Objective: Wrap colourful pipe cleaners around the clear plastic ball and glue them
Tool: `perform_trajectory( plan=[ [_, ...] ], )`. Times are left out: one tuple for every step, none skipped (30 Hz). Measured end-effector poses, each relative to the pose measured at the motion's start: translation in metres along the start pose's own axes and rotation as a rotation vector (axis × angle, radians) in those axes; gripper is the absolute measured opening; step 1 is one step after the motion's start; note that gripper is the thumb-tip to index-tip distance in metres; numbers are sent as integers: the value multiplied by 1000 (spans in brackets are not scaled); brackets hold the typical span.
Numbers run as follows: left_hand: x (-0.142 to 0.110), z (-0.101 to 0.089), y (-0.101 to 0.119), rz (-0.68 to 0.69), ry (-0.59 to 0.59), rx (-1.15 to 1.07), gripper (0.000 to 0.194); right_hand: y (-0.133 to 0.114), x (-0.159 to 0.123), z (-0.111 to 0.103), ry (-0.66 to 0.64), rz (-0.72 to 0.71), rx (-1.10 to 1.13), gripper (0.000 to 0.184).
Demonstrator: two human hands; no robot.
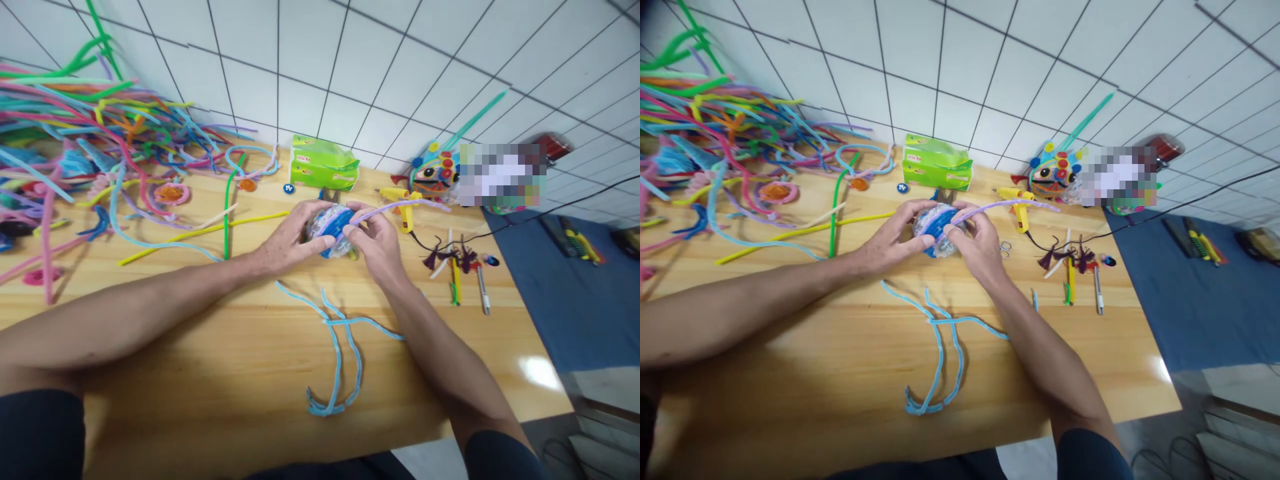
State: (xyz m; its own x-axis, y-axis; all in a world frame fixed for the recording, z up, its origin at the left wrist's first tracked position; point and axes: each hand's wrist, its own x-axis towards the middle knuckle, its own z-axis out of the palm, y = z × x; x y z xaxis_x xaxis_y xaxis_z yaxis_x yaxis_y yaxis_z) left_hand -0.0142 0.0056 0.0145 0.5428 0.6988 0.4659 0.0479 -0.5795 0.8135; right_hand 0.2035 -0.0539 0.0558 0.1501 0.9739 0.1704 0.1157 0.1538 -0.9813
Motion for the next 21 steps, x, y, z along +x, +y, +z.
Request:
perform_trajectory(
  plan=[
    [0,-1,0,-16,-14,-6,70,1,1,0,1,3,8,28],
    [0,-2,1,-34,-25,-15,71,2,2,0,2,4,16,30],
    [1,-4,2,-53,-37,-25,74,3,3,0,1,5,24,31],
    [2,-5,4,-76,-47,-34,77,3,4,1,-2,9,33,33],
    [3,-6,6,-101,-62,-42,80,3,5,1,-9,18,43,35],
    [4,-7,8,-131,-79,-50,81,2,5,1,-17,31,55,36],
    [6,-9,11,-165,-100,-57,81,1,5,1,-23,48,69,37],
    [7,-11,14,-198,-123,-59,81,0,5,1,-25,65,80,37],
    [9,-13,16,-221,-144,-51,81,-1,4,2,-22,82,88,37],
    [10,-15,18,-229,-159,-32,81,-2,4,2,-13,97,93,37],
    [12,-17,19,-220,-169,-2,83,-2,4,2,0,109,98,38],
    [13,-19,20,-197,-175,35,84,-2,3,3,12,119,101,38],
    [13,-20,20,-169,-177,73,84,-2,3,4,21,124,103,38],
    [13,-20,20,-144,-176,107,83,-1,3,4,27,127,105,38],
    [13,-20,20,-130,-173,134,81,0,3,5,30,127,108,38],
    [12,-18,19,-126,-169,153,79,1,4,6,30,127,111,37],
    [11,-16,19,-126,-162,169,78,2,4,6,28,127,114,37],
    [10,-14,19,-126,-150,181,76,2,5,6,25,128,117,37],
    [10,-12,19,-123,-137,192,75,3,5,6,22,129,120,37],
    [9,-9,18,-117,-124,199,74,3,5,5,18,130,122,37],
    [8,-7,17,-108,-111,204,73,3,5,5,13,129,123,37]
  ],
)
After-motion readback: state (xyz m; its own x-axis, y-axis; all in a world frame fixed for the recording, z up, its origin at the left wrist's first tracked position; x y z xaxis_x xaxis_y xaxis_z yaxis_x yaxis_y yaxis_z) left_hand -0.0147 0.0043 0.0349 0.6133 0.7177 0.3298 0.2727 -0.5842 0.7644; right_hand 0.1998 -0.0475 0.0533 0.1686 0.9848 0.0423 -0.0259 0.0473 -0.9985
